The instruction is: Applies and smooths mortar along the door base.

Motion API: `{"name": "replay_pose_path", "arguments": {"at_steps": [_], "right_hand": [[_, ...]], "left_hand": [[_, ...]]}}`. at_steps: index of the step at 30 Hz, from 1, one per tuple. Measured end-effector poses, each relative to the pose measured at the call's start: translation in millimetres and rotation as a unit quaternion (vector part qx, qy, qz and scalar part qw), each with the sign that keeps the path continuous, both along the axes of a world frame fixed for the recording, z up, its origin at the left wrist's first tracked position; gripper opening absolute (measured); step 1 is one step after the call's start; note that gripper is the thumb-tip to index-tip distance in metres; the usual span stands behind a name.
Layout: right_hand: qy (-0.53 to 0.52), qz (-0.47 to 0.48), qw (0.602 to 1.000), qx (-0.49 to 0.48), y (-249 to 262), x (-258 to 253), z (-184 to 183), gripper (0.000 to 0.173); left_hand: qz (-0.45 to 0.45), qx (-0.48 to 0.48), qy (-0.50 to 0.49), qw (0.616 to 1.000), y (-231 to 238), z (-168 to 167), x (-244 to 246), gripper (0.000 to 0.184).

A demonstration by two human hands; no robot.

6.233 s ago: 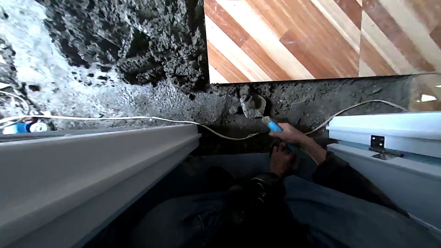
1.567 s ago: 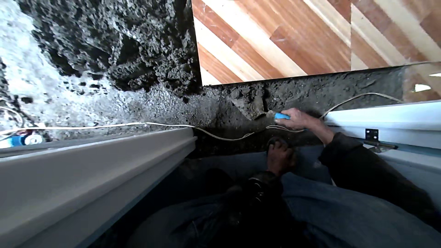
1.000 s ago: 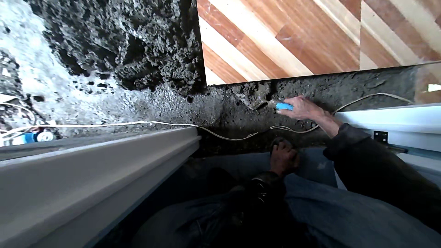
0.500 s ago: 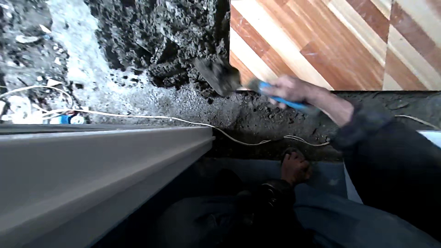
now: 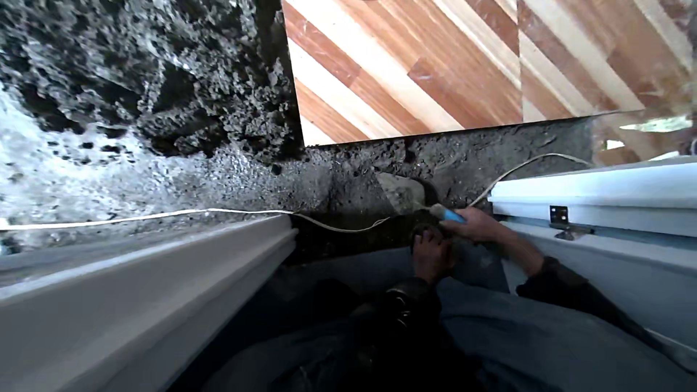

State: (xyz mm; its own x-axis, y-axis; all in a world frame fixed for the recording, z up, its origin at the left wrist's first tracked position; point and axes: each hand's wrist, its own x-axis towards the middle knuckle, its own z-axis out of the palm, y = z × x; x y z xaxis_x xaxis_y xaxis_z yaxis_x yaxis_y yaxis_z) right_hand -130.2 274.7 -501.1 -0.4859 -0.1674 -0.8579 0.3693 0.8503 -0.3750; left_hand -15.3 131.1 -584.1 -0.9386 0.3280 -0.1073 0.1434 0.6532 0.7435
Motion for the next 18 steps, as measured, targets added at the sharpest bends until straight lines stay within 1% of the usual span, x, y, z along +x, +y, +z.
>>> {"name": "replay_pose_path", "arguments": {"at_steps": [3, 7, 10, 12, 16, 18], "right_hand": [[-0.002, -0.041, 0.999, 0.021, 21.8, 10.2, 3.5, 0.050], [0.017, -0.061, 0.997, 0.035, 29.9, 6.8, -11.4, 0.047], [0.051, -0.065, 0.996, 0.016, 30.8, 1.1, -31.6, 0.049], [0.061, -0.078, 0.995, 0.003, 28.7, 1.4, -38.5, 0.049], [0.066, -0.109, 0.991, -0.028, 22.8, 5.9, -36.1, 0.046], [0.064, -0.116, 0.991, -0.027, 20.2, 7.6, -33.0, 0.045]], "left_hand": [[0.012, -0.006, 0.021, 1.000, 2.4, -4.0, 1.1, 0.026], [0.025, -0.011, 0.050, 0.998, 4.4, -7.8, 2.9, 0.024], [0.022, -0.011, 0.051, 0.998, 2.4, -7.2, 3.3, 0.025], [0.015, -0.015, 0.045, 0.999, 1.0, -6.1, 2.8, 0.026], [0.025, -0.012, 0.065, 0.997, 1.8, -7.5, 2.1, 0.024], [0.030, -0.009, 0.069, 0.997, 2.9, -9.1, 3.3, 0.023]]}}
